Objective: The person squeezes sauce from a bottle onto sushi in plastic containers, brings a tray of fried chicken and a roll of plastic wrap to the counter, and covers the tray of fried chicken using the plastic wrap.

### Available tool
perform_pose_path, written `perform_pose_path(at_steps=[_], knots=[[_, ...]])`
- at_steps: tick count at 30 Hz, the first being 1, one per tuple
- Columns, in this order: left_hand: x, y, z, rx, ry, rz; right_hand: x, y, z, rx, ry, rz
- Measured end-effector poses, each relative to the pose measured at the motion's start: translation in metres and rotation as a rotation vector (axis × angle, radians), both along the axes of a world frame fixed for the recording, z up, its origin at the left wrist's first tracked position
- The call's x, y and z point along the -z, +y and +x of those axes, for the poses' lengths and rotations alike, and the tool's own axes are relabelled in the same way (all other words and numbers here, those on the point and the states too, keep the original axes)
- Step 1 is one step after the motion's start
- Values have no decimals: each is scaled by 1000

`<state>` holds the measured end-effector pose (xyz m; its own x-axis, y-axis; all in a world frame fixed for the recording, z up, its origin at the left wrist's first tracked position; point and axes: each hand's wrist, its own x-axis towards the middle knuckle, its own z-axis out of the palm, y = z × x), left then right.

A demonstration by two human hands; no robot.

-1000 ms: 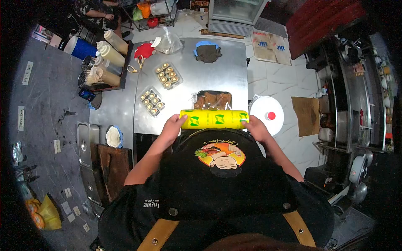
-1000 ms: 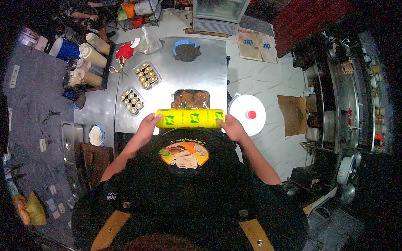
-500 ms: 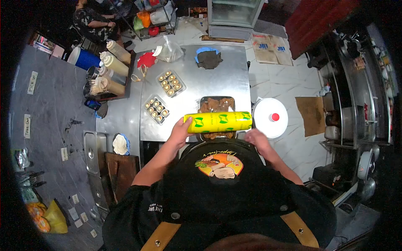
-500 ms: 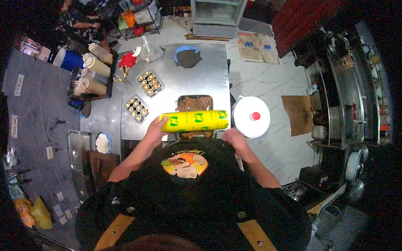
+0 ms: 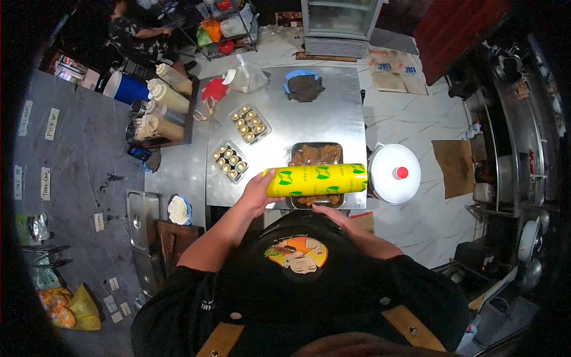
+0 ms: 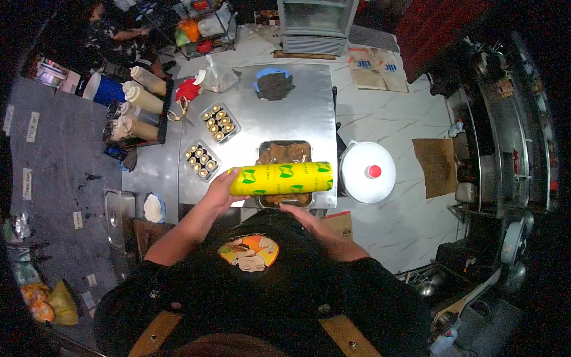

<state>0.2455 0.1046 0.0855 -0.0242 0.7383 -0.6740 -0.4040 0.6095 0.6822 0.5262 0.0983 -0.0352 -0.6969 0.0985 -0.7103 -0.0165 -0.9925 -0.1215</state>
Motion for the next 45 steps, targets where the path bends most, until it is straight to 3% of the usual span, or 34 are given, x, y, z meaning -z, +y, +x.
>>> perform_pose_path(at_steps=[5,10,13,15,18,24,26,27,29,30,32,33,38,45], knots=[[-1,6,-5,15,-1,-69,42,-9,-13,99,-33,125],[-11,13,-2,42,50,-148,38,-3,-19,79,52,165],[-21,14,2,10,76,-165,49,1,-23,97,-116,214],[-23,12,2,-9,86,-163,83,6,-18,30,-17,485],[-16,13,0,-12,48,-153,73,9,-15,120,16,324],[-17,16,2,16,72,-212,96,18,-29,183,-14,335],[-15,16,1,0,81,-206,147,23,-33,23,-81,837],[-15,18,0,15,92,-228,128,26,-33,23,-77,836],[-18,20,-1,23,108,-247,69,34,-31,-191,-384,1353],[-22,22,1,27,127,-277,85,35,-35,-190,-377,1355],[-26,23,3,26,147,-309,139,36,-41,267,-138,928],[-25,23,2,53,147,-325,142,34,-38,278,-138,927],[-12,14,-1,122,107,-387,73,32,-17,-29,-319,1143],[5,-5,-3,131,95,-426,9,30,3,-367,-537,1209]])
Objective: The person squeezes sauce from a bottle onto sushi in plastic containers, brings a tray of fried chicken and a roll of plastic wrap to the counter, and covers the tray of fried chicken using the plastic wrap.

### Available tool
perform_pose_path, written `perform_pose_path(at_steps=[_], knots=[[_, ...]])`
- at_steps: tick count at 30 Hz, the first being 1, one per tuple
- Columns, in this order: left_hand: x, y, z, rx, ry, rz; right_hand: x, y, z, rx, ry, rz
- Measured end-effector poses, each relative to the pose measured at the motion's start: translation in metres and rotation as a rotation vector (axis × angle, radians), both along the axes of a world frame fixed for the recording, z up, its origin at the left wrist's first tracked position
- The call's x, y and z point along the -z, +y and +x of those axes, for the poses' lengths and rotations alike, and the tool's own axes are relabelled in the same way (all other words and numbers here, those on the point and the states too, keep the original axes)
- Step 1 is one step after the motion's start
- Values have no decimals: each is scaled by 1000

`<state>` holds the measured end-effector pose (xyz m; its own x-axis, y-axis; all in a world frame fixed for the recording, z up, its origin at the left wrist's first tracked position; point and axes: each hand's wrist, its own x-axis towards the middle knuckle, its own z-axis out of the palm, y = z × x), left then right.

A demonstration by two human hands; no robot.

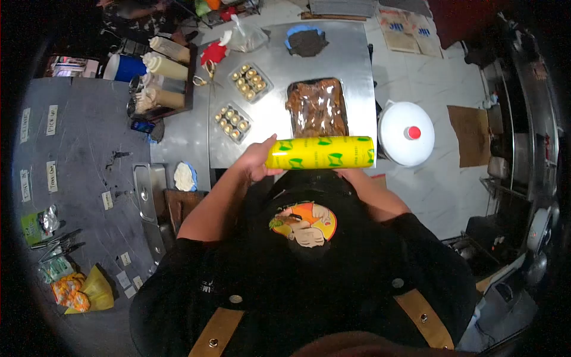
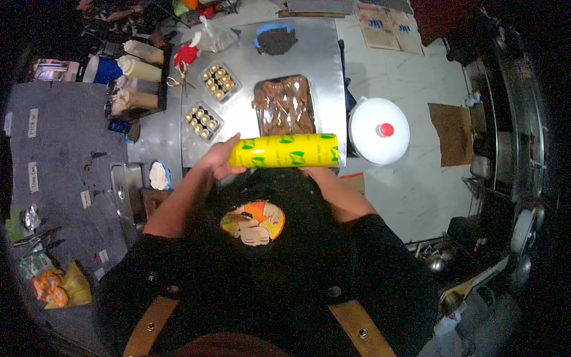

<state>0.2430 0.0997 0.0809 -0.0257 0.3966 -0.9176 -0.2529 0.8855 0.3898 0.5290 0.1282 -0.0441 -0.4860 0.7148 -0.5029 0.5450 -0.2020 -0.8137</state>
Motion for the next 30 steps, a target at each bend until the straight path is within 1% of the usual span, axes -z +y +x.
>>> perform_pose_path(at_steps=[2,4,5,7,8,9,11,12,14,15,16,17,18,19,20,22,23,25,26,27,29,30], knots=[[1,1,1,7,12,-8,-11,-4,3,-10,-32,-7],[4,1,-1,9,20,-15,-13,-16,6,309,663,-59],[6,1,-1,8,27,-18,-13,-13,7,311,661,-62],[4,0,1,2,12,-21,5,2,10,100,-21,-372],[3,0,2,-3,1,-17,17,2,2,47,2,-26],[7,0,1,2,-1,-19,20,-1,4,52,1,-29],[20,-4,0,0,-41,-11,26,-12,14,298,548,-363],[19,-5,3,5,-49,-20,29,-17,26,307,540,-368],[15,-4,8,-9,-2,-39,36,-18,64,314,482,-648],[20,-4,6,-13,-13,-46,37,-19,78,313,449,-787],[27,-5,3,-17,-29,-42,25,-21,92,353,313,-713],[34,-9,2,-21,-46,-37,13,-19,101,353,299,-720],[26,-9,6,-20,-25,-33,7,-17,110,498,262,-544],[30,-12,6,-23,-36,-43,2,-18,118,638,221,-366],[33,-12,3,-12,-49,-28,-4,-18,127,641,208,-371],[41,-12,5,2,-67,-15,-17,-18,138,635,366,28],[43,-11,6,5,-77,-23,-22,-16,139,640,354,24],[48,-16,5,-17,-96,-13,-43,-16,130,467,298,50],[49,-17,7,-34,-96,-12,-58,-17,128,399,189,148],[50,-19,8,-32,-102,-15,-53,-18,133,401,182,147],[52,-21,6,-33,-129,-26,-37,-15,141,283,206,154],[49,-23,7,-38,-132,-29,-41,-15,141,278,203,150]])
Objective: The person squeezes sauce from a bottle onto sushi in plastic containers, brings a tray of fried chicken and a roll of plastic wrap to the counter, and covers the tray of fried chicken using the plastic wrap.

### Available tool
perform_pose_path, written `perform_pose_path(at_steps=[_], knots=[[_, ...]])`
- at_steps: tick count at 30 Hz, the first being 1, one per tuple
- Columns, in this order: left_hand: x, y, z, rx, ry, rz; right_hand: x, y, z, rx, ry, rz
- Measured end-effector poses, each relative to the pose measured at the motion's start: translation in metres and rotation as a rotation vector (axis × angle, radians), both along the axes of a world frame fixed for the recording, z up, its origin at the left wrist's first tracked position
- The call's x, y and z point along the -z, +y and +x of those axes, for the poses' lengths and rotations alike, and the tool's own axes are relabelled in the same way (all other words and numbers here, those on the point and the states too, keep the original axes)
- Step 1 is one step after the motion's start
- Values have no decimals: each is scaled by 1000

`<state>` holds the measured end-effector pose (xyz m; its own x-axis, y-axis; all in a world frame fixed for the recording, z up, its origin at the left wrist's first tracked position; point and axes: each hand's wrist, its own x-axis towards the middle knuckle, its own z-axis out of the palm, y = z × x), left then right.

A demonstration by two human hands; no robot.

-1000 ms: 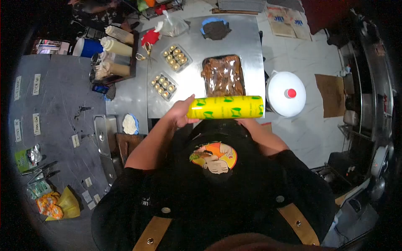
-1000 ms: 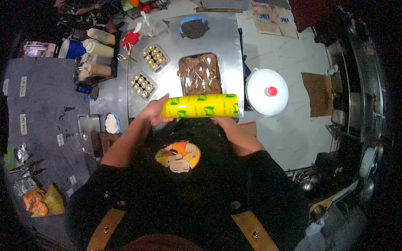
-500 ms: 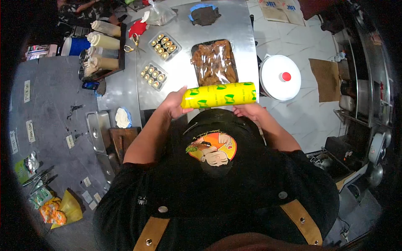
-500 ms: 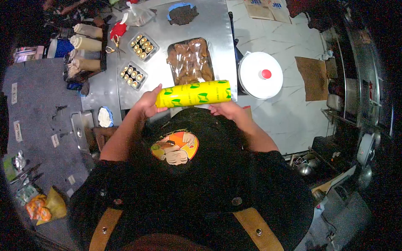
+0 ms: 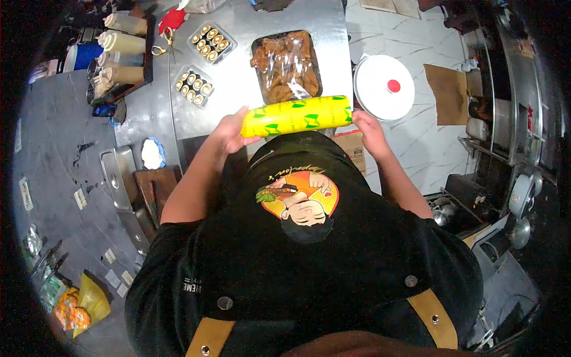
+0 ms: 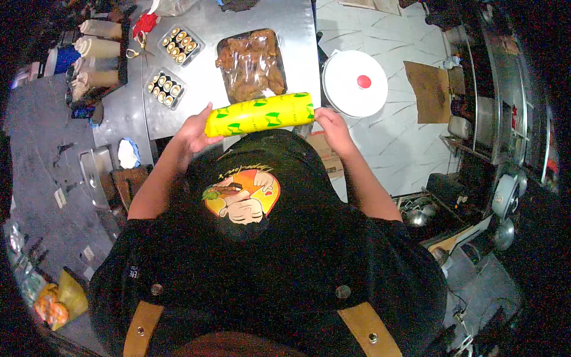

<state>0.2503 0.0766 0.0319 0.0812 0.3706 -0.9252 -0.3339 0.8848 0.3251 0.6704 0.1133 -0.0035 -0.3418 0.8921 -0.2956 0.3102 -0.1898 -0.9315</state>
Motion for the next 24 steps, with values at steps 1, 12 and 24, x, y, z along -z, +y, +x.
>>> perform_pose_path(at_steps=[1,12,24], knots=[[-3,-3,0,0,-12,13,-4,-2,1,-40,-13,-49],[-9,-16,5,-26,-44,95,-11,-14,-12,-31,109,-186],[12,-29,0,38,13,314,-24,-11,-19,-84,51,-375]])
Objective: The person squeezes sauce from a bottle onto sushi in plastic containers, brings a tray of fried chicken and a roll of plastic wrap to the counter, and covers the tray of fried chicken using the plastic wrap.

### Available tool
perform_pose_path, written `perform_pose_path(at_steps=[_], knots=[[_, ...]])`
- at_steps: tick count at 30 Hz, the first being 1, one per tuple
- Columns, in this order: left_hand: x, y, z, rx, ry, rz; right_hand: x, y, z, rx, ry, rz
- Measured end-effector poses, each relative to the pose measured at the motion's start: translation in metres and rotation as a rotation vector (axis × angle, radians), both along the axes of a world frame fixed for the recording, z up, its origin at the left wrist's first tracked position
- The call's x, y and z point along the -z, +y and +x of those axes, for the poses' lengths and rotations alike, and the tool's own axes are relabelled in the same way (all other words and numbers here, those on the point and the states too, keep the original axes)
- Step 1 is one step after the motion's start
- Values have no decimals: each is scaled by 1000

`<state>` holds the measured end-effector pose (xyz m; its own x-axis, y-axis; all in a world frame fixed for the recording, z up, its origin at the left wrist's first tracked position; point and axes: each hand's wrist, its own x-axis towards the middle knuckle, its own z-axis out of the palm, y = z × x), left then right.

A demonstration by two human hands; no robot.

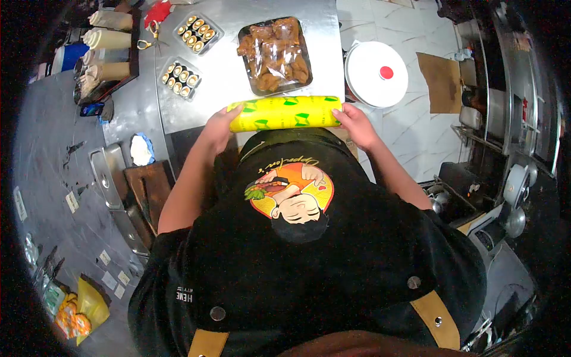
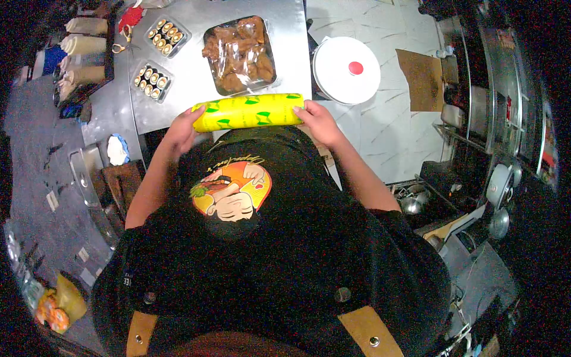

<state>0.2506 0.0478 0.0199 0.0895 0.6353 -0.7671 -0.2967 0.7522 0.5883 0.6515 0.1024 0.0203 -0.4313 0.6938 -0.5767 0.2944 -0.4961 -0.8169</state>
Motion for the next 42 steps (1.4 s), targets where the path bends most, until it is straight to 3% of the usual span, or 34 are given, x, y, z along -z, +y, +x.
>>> perform_pose_path(at_steps=[3,7,11,15,18,22,25,30,39,42], knots=[[5,-3,-5,41,53,51,-3,1,-8,40,-78,-23],[9,0,-12,150,152,31,7,-4,-8,203,83,-145],[23,1,-18,190,329,68,14,-8,4,98,132,-72],[-4,9,-3,179,524,85,26,-8,12,-48,63,46],[8,8,-2,154,556,116,15,-12,4,112,114,-41],[21,8,-6,119,638,126,27,-6,13,27,52,-69],[15,7,-3,54,594,173,17,-2,14,20,42,43],[0,6,-1,-36,520,205,-6,6,10,183,299,-88],[-44,-1,23,-86,499,181,-20,18,9,268,195,83],[-48,-8,22,-43,517,214,-39,24,2,315,307,54]])
